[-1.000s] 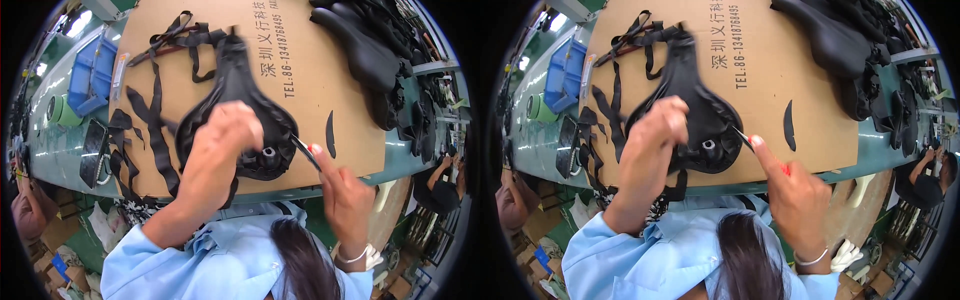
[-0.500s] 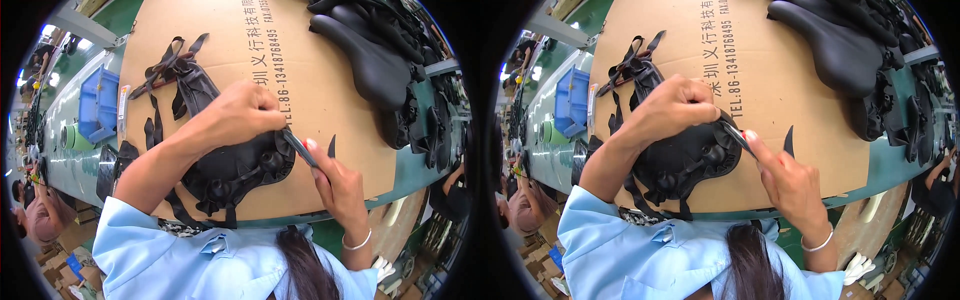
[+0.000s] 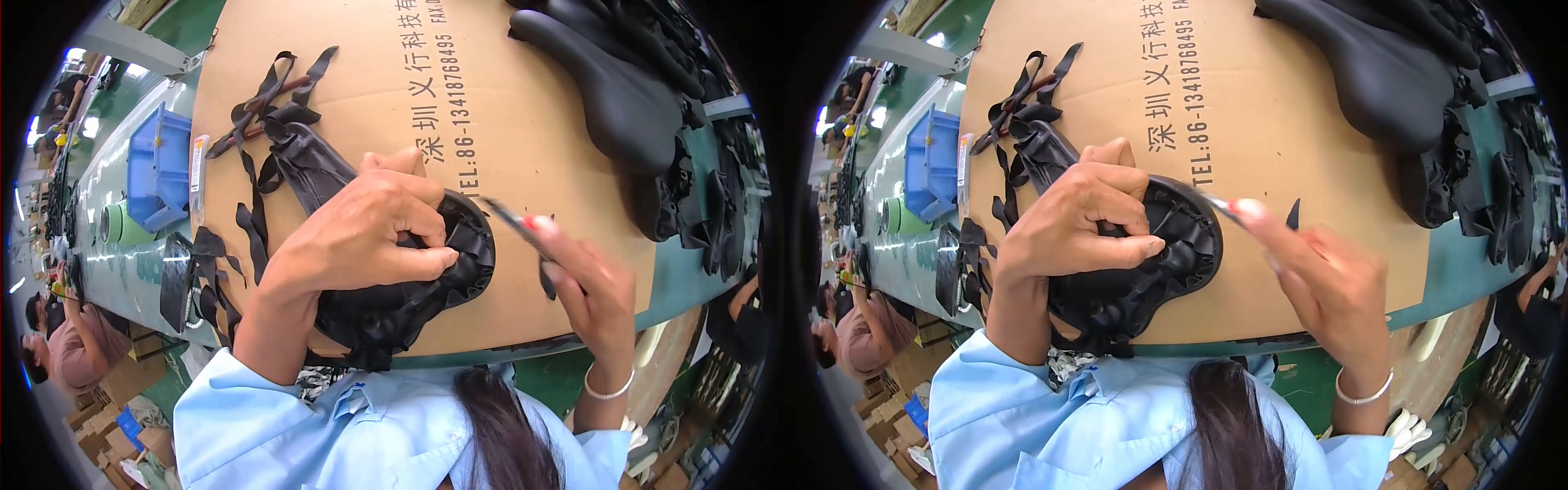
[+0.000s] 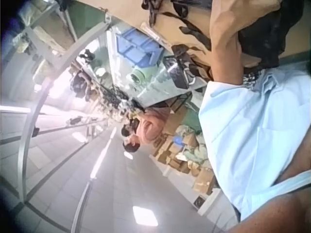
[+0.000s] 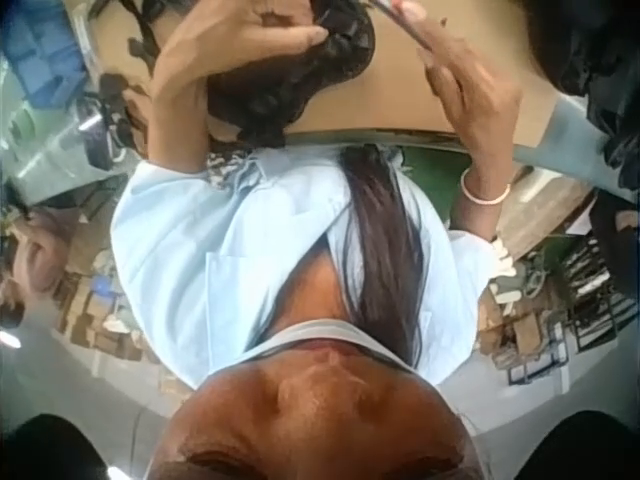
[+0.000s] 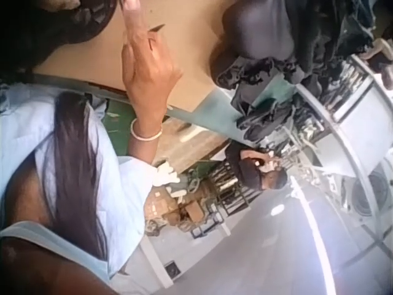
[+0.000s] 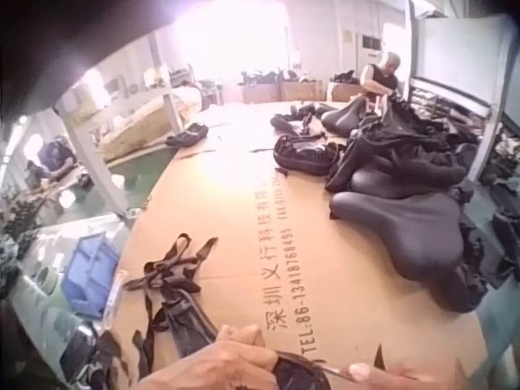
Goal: Trimming excess material from the edges of bicycle seats using a utility knife on a manufacturing workbench.
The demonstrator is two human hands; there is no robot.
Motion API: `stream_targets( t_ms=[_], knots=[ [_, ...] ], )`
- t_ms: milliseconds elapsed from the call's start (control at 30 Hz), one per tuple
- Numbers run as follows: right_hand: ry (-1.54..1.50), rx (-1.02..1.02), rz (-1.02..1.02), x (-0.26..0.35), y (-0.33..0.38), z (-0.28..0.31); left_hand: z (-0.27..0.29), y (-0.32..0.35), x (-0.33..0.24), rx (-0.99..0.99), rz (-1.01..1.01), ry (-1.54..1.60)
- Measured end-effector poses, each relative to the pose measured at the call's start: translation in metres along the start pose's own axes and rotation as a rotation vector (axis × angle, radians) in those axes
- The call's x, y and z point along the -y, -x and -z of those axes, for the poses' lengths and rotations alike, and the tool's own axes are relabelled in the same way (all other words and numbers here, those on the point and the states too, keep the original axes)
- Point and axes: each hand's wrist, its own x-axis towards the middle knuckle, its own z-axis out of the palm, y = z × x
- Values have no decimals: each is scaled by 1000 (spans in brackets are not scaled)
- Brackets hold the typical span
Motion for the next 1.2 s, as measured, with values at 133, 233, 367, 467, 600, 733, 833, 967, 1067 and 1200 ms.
stream_targets(
  t_ms=[133,233,367,467,600,733,833,967,1067,1200],
  knots=[
    [214,137,169,-3,-16,-1,-2,-1,4,-43,31,194],
    [194,176,63,0,0,4,2,1,4,-140,225,400],
    [-47,46,-21,-5,5,-5,-1,0,7,-53,63,249],
    [142,138,74,1,-7,4,-5,-2,5,-76,3,171],
    [330,312,117,9,-8,13,-1,-1,4,-179,224,558],
    [175,220,-77,17,28,6,1,8,21,-416,210,882],
    [-101,60,-182,18,54,-19,-8,1,12,-518,149,975],
    [-111,-123,-253,15,46,-25,-6,3,-10,-254,437,1033],
    [57,59,-160,1,27,-13,-23,-8,-36,-259,91,-260],
    [-174,72,-174,-6,23,-12,-36,-14,-33,-188,-15,-540]
  ],
)
